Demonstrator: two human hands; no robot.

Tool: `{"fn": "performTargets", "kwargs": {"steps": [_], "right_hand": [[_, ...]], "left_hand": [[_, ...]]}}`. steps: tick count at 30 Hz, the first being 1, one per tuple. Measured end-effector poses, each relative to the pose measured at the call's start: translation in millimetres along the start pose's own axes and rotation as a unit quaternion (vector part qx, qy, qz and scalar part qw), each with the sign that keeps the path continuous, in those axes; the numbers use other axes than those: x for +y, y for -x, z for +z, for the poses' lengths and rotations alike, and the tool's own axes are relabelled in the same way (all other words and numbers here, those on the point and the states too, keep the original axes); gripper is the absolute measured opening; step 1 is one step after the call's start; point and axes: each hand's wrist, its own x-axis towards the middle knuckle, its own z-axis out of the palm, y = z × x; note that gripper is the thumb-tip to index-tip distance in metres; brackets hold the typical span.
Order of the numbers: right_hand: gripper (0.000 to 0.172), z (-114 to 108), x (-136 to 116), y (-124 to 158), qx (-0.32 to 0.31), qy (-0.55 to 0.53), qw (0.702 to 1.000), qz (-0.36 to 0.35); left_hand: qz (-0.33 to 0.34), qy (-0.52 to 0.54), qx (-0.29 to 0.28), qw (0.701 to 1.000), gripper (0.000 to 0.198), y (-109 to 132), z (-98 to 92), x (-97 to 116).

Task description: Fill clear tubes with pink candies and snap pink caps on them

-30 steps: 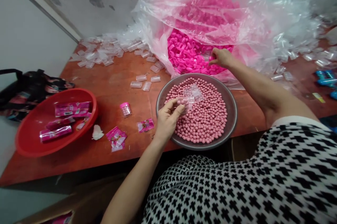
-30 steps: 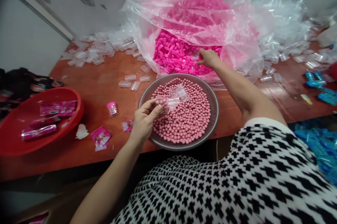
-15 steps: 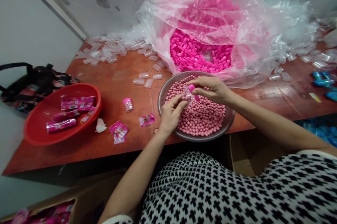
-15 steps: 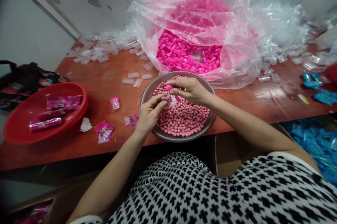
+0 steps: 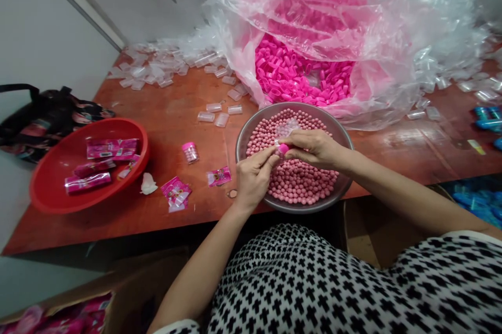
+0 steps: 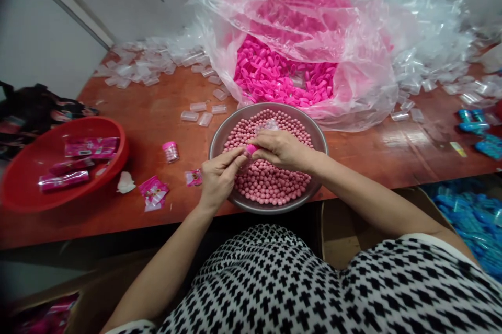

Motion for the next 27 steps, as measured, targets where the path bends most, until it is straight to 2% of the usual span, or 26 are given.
{"fn": "performTargets", "kwargs": {"steps": [4, 6, 13, 18, 21, 24, 26, 27], "right_hand": [[0.026, 4.8, 0.3, 2.6, -0.006, 0.02, 0.999, -0.029], [0.025, 3.8, -0.2, 4.2, -0.013, 0.015, 0.999, -0.039], [0.031, -3.8, -3.1, 5.2, -0.038, 0.079, 0.992, -0.086], [0.032, 9.6, 2.3, -1.3, -0.049, 0.098, 0.992, -0.064], [0.031, 11.9, 5.4, -9.6, -0.034, 0.04, 0.997, -0.049], [0.03, 1.6, 0.0, -18.5, -0.006, -0.076, 0.997, 0.031], [0.036, -7.0, -7.3, -21.7, 0.019, -0.214, 0.971, 0.107], [0.042, -10.0, -10.8, -22.1, 0.027, -0.294, 0.945, 0.139]], "left_hand": [[0.097, -0.085, -0.004, 0.992, 0.021, 1.9, 0.0, 2.1], [0.119, -0.094, -0.01, 0.988, 0.021, 2.4, 0.0, 2.2], [0.021, 0.028, -0.03, 0.999, 0.018, 0.6, -0.5, -3.3], [0.052, -0.066, -0.025, 0.996, 0.02, 1.9, -0.8, 0.2], [0.046, -0.066, 0.001, 0.997, 0.021, 1.7, -0.3, 0.5], [-0.037, 0.078, 0.037, 0.996, 0.024, -2.6, 1.8, -2.0], [-0.098, 0.21, 0.052, 0.971, 0.029, -6.4, 2.7, -2.5], [-0.121, 0.268, 0.052, 0.954, 0.032, -7.9, 2.6, -1.9]]}}
